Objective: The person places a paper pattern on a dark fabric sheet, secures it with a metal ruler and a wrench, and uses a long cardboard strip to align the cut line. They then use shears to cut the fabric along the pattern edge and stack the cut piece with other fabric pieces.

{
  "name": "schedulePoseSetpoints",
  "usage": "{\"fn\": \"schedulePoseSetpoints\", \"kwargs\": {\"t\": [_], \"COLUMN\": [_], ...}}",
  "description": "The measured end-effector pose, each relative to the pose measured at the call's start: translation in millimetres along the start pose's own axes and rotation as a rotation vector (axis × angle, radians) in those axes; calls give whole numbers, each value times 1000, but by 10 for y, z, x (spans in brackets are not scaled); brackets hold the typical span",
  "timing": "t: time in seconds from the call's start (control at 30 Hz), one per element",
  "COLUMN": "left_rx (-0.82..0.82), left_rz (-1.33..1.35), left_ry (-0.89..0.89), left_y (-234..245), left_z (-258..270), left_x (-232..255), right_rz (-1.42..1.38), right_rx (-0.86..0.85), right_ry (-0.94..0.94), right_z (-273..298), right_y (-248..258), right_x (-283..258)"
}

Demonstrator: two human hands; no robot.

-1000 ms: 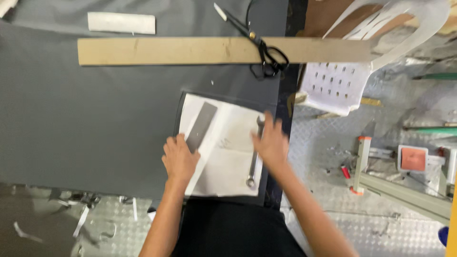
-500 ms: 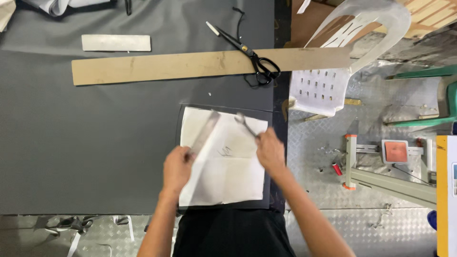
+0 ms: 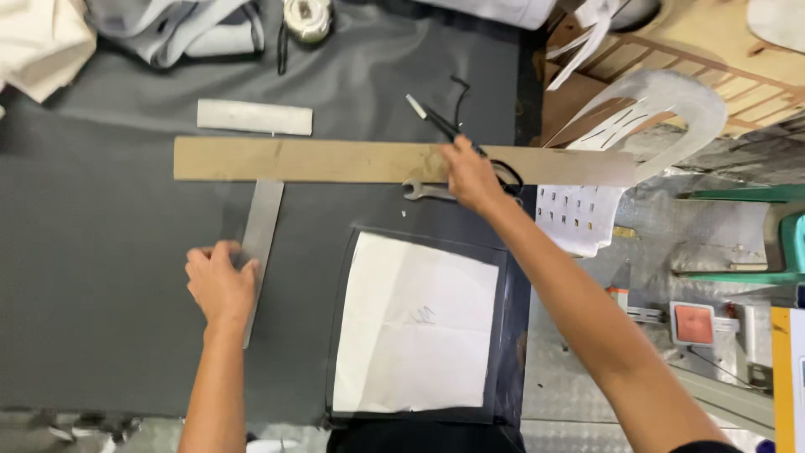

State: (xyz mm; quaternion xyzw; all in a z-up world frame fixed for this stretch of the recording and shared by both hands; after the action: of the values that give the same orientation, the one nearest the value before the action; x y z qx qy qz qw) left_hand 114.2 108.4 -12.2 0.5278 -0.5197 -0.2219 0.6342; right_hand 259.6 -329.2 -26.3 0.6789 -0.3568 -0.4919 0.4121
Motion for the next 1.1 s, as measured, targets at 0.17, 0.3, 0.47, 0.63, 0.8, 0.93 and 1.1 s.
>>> {"fn": "schedulePoseSetpoints", "kwargs": {"t": [0.17,0.3,0.47,0.63,0.8,0.93,1.1], "left_rx": [72,-146,-311,-460,-426,-317,-331], "left_rz": [40,187,-54,-31,-4,15,34], "left_ry": [-118,-83,78,225,343,348,325], "left_y": [4,-13,63,-26,-51,-139,-328], "left_z": [690,1657,2230,2348,2288,2317,2428], "left_x": [295,790,863,851,858,776,790], "right_rz": [27,115,110,-14,-575,-645,-397], "right_rx": [107,79,91,292,181,5,-33], "right_ry": [-6,-24,-19,212,-12,-274,-352], "right_z": [-888,-1232,-1296,-1076,-490,578,1747], "right_y": [-250,-533,-823,-382,189,297,471], "right_x": [-31,-43,133,-205,-603,-469,79]}}
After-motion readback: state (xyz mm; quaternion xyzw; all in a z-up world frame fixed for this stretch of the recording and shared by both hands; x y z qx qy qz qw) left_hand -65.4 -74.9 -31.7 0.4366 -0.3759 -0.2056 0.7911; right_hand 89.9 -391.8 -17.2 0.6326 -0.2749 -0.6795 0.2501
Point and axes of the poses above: each hand's wrist, its own z-axis away from the middle knuckle, its own y-axis out of the back of the hand, x = y × z, the point moved 5 cm from there along -z, towards the middle knuckle, and after that the axes turned 9 degrees about x, right-handed, at the moved point
